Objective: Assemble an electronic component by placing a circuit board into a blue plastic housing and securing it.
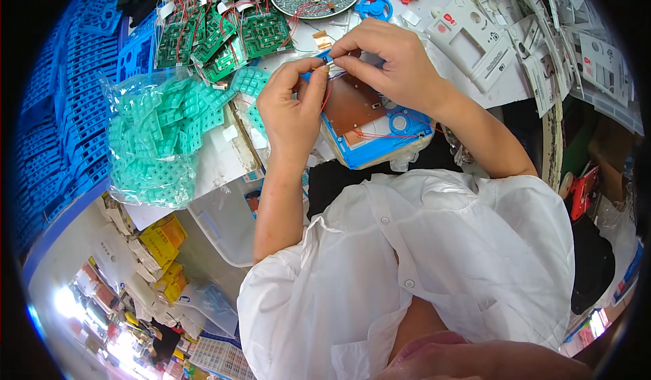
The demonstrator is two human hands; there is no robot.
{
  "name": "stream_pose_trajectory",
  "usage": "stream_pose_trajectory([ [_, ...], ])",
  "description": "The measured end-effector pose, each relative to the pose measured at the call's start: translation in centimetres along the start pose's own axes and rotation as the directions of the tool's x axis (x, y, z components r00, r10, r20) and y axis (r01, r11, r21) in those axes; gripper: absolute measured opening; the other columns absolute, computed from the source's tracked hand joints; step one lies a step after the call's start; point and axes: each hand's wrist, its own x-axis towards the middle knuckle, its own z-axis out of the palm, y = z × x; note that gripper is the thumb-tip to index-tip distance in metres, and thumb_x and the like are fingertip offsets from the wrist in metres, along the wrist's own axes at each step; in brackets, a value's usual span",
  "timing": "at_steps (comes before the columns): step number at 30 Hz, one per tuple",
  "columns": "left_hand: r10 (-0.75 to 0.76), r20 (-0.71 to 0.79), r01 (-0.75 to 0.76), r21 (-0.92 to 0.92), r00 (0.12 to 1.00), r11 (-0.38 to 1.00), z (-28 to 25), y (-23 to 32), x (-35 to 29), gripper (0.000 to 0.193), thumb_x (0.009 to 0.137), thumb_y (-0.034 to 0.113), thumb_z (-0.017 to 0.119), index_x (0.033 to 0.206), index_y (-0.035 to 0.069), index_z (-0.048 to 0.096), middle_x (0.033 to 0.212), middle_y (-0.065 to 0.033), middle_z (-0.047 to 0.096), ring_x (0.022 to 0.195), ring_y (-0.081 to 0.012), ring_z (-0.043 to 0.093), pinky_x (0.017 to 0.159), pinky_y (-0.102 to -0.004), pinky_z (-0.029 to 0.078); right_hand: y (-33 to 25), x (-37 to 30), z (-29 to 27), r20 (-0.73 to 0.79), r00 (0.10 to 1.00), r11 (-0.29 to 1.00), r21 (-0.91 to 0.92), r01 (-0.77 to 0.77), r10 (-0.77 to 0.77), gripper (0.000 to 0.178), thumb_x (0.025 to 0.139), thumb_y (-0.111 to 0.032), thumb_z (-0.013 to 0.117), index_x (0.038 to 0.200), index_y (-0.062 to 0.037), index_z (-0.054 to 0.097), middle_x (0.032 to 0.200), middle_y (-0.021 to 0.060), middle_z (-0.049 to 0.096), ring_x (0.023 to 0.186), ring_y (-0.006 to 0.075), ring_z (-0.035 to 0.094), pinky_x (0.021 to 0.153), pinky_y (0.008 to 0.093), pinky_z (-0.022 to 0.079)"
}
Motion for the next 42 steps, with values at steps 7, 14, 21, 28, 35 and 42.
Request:
stream_pose_trajectory([
  [7,0.2,-0.007,-0.199,0.012,0.98,0.98,0.4,0.2,0.1,0.009,0.086,0.001,0.075,0.095,0.003,0.072,0.086,-0.0046,0.07,0.061,-0.0101,0.055,0.059,-0.0263,0.044,-1.4,-1.6,-1.2,0.074,0.997,0.999,0.023,-0.022,0.021,0.036,0.087,-0.014,0.075,0.122,-0.0061,0.072,0.114,0.0097,0.071,0.109,0.028,0.061,0.095,0.0386,0.048],
  [14,0.258,0.115,-0.27,0.106,0.959,0.957,-0.3,0.0,0.2,0.012,0.083,0.004,0.077,0.093,0.009,0.073,0.089,-0.004,0.073,0.075,-0.0212,0.067,0.084,-0.0338,0.046,-0.6,-0.5,-2.2,0.112,0.989,0.985,0.135,-0.107,0.092,0.043,0.086,-0.018,0.076,0.127,-0.0092,0.07,0.127,0.0099,0.063,0.119,0.0315,0.056,0.104,0.0413,0.044],
  [21,0.288,0.042,-0.291,0.098,0.957,0.952,-0.3,-0.7,0.5,0.01,0.083,0.005,0.077,0.092,0.008,0.073,0.092,-0.0055,0.075,0.08,-0.022,0.066,0.083,-0.0337,0.047,-3.4,-2.1,-3.2,0.162,0.984,0.998,-0.027,-0.063,0.067,0.043,0.082,-0.011,0.078,0.124,-0.0052,0.07,0.103,0.0082,0.065,0.09,0.0236,0.061,0.078,0.0342,0.05],
  [28,0.225,-0.032,-0.222,0.067,0.974,0.973,-1.0,-1.3,1.0,0.009,0.084,0.003,0.078,0.092,0.003,0.075,0.095,-0.0069,0.074,0.09,-0.0192,0.064,0.082,-0.0323,0.05,-3.6,-1.8,-0.7,0.141,0.988,0.886,-0.463,0.015,0.057,0.05,0.078,-0.032,0.08,0.119,-0.0072,0.068,0.1,0.0083,0.062,0.091,0.0282,0.056,0.075,0.0401,0.048],
  [35,0.092,0.073,-0.085,-0.093,0.993,0.992,-1.0,-1.5,1.7,0.013,0.081,0.005,0.079,0.094,0.004,0.076,0.096,-0.0069,0.075,0.094,-0.0231,0.063,0.088,-0.0358,0.049,-5.3,-3.7,-0.1,0.385,0.919,0.892,-0.44,0.1,0.087,0.072,0.074,-0.044,0.08,0.131,-0.0042,0.061,0.121,0.01,0.058,0.111,0.0317,0.052,0.096,0.0479,0.041],
  [42,0.298,0.18,-0.328,0.163,0.937,0.931,-0.6,-0.1,-0.4,0.011,0.079,0.012,0.078,0.09,0.014,0.076,0.092,0.0049,0.075,0.091,-0.0212,0.057,0.093,-0.0403,0.037,-5.0,5.7,-7.0,0.765,0.643,0.987,0.082,-0.137,0.025,0.038,0.083,-0.036,0.077,0.106,-0.0059,0.076,0.094,0.0086,0.072,0.085,0.0245,0.068,0.077,0.0385,0.053],
])
